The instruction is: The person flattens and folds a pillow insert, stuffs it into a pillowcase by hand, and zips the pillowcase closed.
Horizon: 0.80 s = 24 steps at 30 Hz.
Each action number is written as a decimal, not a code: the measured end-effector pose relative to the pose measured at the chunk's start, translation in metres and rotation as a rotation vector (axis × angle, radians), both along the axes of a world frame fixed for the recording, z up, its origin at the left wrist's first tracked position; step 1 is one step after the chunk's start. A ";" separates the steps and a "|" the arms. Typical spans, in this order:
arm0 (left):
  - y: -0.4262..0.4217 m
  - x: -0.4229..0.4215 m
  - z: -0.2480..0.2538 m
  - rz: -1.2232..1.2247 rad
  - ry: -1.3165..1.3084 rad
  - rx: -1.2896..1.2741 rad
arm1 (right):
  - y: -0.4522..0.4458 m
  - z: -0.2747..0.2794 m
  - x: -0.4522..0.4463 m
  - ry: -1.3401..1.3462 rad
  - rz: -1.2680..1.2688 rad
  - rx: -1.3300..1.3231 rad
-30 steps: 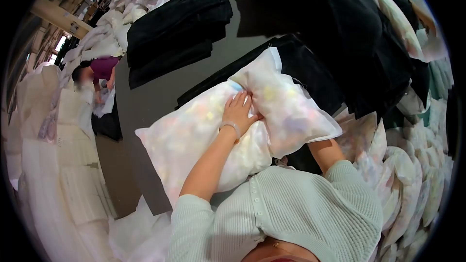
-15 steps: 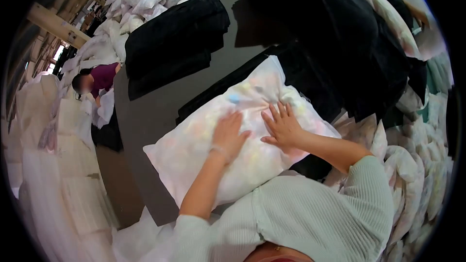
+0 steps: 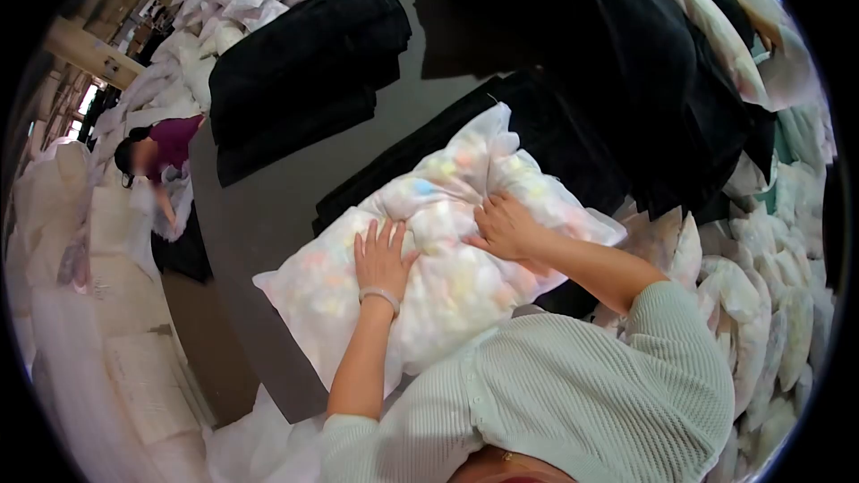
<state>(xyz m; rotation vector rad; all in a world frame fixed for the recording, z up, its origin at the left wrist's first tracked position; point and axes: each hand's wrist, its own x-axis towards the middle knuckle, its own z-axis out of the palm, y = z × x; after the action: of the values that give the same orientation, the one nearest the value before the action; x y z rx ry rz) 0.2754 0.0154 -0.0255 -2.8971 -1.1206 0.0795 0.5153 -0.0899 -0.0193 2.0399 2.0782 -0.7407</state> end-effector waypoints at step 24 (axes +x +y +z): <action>0.052 0.099 0.044 -0.179 -0.830 -0.173 | 0.036 0.027 0.132 1.021 -0.981 0.968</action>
<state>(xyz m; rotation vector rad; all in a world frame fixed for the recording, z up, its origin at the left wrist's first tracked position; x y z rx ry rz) 0.3746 0.0674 0.0187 -3.2293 -0.9129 -1.1733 0.6472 -0.0541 0.0078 4.0367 1.7981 -1.2279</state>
